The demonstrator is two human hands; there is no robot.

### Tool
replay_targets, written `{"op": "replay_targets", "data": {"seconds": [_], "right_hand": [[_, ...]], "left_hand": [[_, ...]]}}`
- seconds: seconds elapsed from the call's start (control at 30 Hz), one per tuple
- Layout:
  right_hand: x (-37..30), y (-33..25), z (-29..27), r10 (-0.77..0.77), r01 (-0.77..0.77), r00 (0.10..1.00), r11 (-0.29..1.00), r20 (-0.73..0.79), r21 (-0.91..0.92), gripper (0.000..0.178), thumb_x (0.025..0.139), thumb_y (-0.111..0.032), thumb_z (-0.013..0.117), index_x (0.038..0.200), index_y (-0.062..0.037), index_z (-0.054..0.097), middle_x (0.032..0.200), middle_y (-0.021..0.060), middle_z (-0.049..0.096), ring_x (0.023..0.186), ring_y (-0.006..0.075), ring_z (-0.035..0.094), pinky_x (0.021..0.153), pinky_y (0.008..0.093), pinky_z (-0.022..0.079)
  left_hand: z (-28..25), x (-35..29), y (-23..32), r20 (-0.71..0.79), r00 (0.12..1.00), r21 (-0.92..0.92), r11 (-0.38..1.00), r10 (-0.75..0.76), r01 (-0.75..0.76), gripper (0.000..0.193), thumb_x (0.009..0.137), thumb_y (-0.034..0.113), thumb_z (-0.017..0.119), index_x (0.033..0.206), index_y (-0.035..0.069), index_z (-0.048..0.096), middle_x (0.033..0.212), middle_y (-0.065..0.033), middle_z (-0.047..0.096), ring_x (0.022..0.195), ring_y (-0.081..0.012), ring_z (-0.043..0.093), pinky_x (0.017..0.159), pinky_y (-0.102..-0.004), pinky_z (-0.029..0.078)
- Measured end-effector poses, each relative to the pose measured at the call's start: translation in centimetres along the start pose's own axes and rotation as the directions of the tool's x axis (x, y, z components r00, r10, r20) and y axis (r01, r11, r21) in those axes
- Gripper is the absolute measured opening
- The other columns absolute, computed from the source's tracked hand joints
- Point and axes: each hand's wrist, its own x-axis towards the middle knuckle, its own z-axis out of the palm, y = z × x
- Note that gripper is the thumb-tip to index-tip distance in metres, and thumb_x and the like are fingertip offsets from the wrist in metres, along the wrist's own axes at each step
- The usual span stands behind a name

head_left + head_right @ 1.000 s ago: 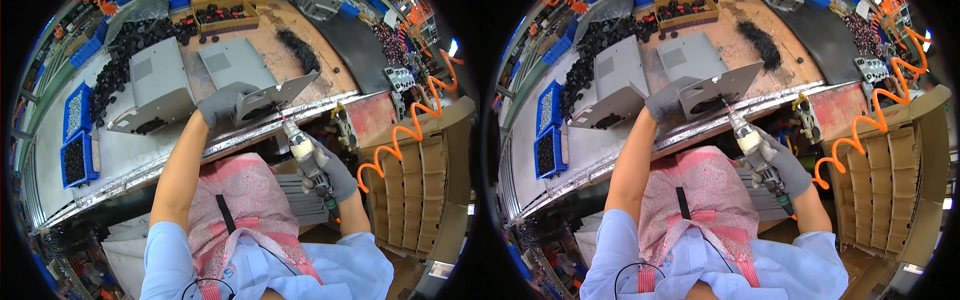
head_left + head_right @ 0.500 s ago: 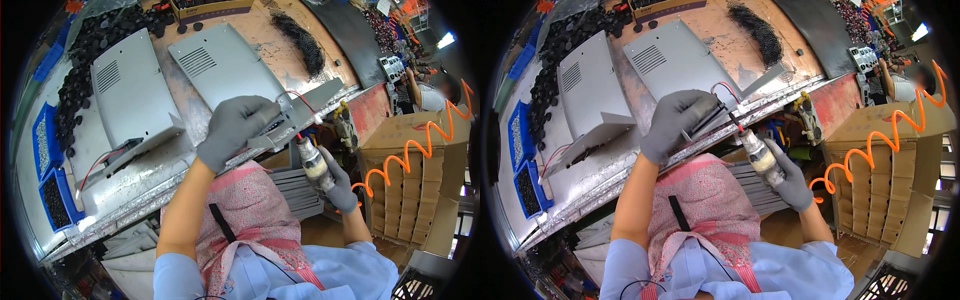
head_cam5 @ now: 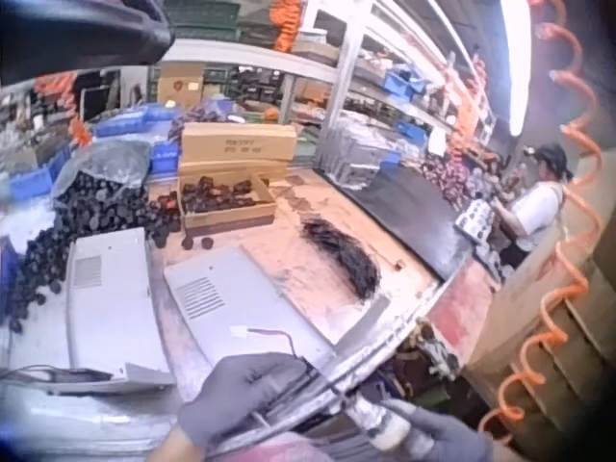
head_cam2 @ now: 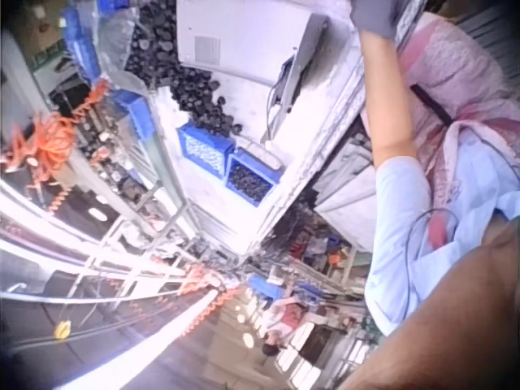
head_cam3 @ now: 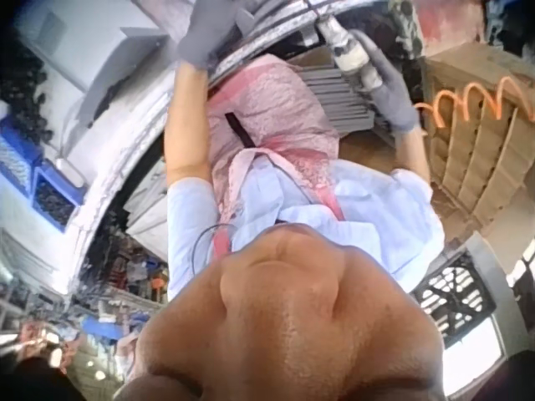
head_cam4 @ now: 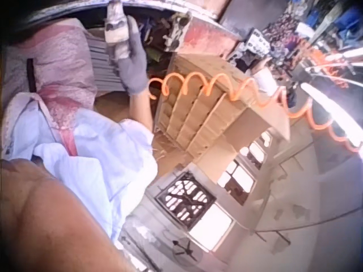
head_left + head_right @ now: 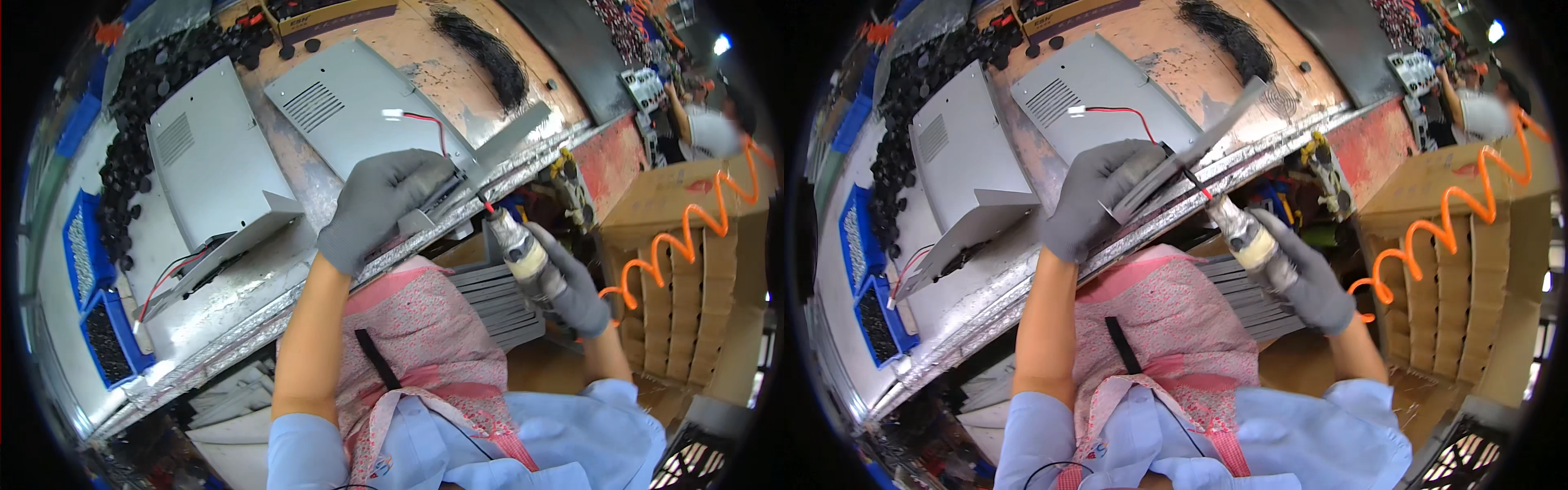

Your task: The person assembles a metal casing by attaching a cooling fan and plastic components with screws. The screws are fastened using an electric screwdriver.

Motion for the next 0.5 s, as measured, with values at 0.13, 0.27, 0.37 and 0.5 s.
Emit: {"op": "replay_targets", "data": {"seconds": [0.13, 0.27, 0.37, 0.5], "right_hand": [[-0.4, -1.0, -0.5, 0.079, -0.118, 0.987, 0.949, 0.140, 0.291, 0.059, 0.091, -0.041, 0.045, 0.136, -0.0062, 0.030, 0.090, 0.0067, 0.054, 0.064, 0.0122, 0.055, 0.050, 0.0250, 0.050], [-0.2, -1.2, -0.4, 0.035, -0.091, 0.982, 0.947, 0.184, 0.308, 0.059, 0.090, -0.043, 0.045, 0.135, -0.0070, 0.031, 0.080, 0.0067, 0.054, 0.054, 0.0122, 0.053, 0.047, 0.0246, 0.049], [-0.5, -0.7, -0.7, 0.057, -0.095, 0.987, 0.961, 0.150, 0.259, 0.072, 0.084, -0.054, 0.048, 0.136, -0.0065, 0.030, 0.074, 0.0065, 0.053, 0.050, 0.0129, 0.053, 0.045, 0.0261, 0.048], [-0.6, -0.5, -0.3, 0.020, -0.080, 0.985, 0.932, 0.172, 0.352, 0.057, 0.089, -0.045, 0.047, 0.131, -0.0071, 0.036, 0.070, 0.0072, 0.053, 0.048, 0.0124, 0.052, 0.040, 0.0259, 0.046]], "left_hand": [[0.2, -0.1, 0.7, -0.025, 0.999, -0.052, 0.998, -0.027, 0.025, 0.031, 0.086, 0.022, 0.058, 0.101, -0.004, 0.061, 0.091, -0.0066, 0.063, 0.081, -0.0102, 0.056, 0.072, -0.0224, 0.045], [-0.4, -0.1, -1.0, -0.002, 0.968, 0.320, 0.917, 0.252, -0.238, 0.029, 0.087, 0.015, 0.055, 0.107, -0.005, 0.058, 0.094, -0.0064, 0.062, 0.082, -0.0104, 0.056, 0.073, -0.0220, 0.045], [0.5, 0.0, -0.3, -0.069, 0.998, -0.043, 0.999, 0.014, -0.017, 0.028, 0.086, 0.013, 0.055, 0.107, -0.005, 0.058, 0.095, -0.0066, 0.062, 0.083, -0.0105, 0.056, 0.073, -0.0222, 0.045], [0.4, -0.5, 0.1, -0.079, 0.997, -0.096, 0.995, 0.003, -0.011, 0.029, 0.085, 0.010, 0.055, 0.108, -0.006, 0.057, 0.095, -0.0062, 0.061, 0.083, -0.0102, 0.055, 0.072, -0.0223, 0.045]]}}
